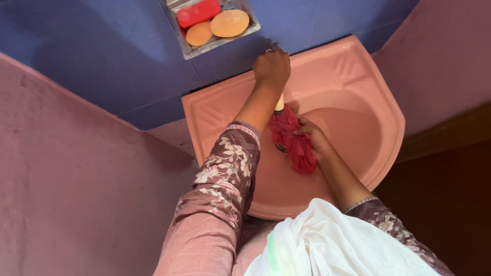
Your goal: The person washes their hands under a running tap in a pink sink, then uses a red cloth to wipe the blue tiled wall above the sink. They rinse the cloth in the sink and continue wiping the wall and the sink basin.
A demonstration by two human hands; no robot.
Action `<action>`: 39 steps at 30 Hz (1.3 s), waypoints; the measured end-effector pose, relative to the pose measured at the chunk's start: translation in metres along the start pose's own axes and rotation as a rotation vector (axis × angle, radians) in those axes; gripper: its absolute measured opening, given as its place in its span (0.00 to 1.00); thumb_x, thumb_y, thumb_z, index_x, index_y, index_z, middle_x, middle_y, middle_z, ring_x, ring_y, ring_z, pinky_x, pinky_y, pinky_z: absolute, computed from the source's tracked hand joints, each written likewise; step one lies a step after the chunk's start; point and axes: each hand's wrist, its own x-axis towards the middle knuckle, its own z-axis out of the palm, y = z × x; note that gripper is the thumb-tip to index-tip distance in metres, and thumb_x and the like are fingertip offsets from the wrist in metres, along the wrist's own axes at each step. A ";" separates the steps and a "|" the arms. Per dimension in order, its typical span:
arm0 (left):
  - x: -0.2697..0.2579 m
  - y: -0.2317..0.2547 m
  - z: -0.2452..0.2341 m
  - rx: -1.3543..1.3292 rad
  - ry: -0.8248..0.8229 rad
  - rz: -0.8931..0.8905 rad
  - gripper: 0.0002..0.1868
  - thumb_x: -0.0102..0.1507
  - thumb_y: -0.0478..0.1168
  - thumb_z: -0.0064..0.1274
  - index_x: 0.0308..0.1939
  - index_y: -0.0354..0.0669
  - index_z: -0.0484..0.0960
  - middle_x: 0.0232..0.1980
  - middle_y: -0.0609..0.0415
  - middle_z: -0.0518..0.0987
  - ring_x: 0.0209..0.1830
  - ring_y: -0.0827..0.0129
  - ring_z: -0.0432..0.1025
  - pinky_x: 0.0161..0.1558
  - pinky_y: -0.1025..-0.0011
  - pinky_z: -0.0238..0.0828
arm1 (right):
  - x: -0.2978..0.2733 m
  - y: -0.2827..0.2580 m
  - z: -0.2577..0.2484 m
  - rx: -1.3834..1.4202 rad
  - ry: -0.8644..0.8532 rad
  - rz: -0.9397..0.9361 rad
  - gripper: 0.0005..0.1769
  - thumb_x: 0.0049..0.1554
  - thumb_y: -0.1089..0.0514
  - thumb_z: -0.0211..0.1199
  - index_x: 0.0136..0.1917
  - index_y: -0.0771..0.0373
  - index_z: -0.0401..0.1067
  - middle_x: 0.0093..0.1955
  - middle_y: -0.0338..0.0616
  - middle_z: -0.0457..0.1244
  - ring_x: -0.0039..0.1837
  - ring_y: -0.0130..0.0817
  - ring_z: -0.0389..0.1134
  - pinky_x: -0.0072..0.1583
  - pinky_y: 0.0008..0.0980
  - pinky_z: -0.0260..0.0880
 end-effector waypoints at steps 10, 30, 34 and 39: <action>0.010 -0.016 -0.093 -0.169 -0.462 -0.077 0.37 0.67 0.71 0.35 0.46 0.44 0.86 0.45 0.49 0.85 0.47 0.56 0.80 0.42 0.55 0.79 | -0.001 0.010 0.000 -0.034 0.132 0.013 0.29 0.54 0.69 0.52 0.70 0.68 0.61 0.65 0.55 0.64 0.64 0.47 0.70 0.65 0.47 0.72; -0.212 -0.054 0.049 -1.156 -0.558 -0.345 0.19 0.53 0.42 0.63 0.46 0.38 0.85 0.40 0.45 0.86 0.40 0.59 0.83 0.44 0.60 0.80 | 0.050 0.006 -0.007 -1.215 0.088 -0.116 0.09 0.56 0.62 0.63 0.50 0.66 0.76 0.42 0.44 0.71 0.45 0.35 0.71 0.49 0.36 0.72; -0.207 -0.065 0.032 -1.031 -0.518 -0.207 0.17 0.51 0.42 0.62 0.42 0.40 0.87 0.37 0.42 0.85 0.39 0.54 0.83 0.42 0.59 0.78 | 0.047 -0.004 -0.002 -1.522 0.095 -0.306 0.15 0.55 0.66 0.61 0.56 0.66 0.76 0.47 0.50 0.69 0.48 0.43 0.73 0.52 0.39 0.72; -0.208 -0.068 0.024 -0.926 -0.374 -0.104 0.12 0.54 0.41 0.57 0.39 0.40 0.86 0.37 0.39 0.83 0.39 0.48 0.81 0.42 0.55 0.76 | 0.039 -0.003 0.003 -1.321 -0.163 -0.179 0.17 0.49 0.66 0.67 0.54 0.66 0.76 0.50 0.47 0.70 0.52 0.40 0.71 0.54 0.38 0.71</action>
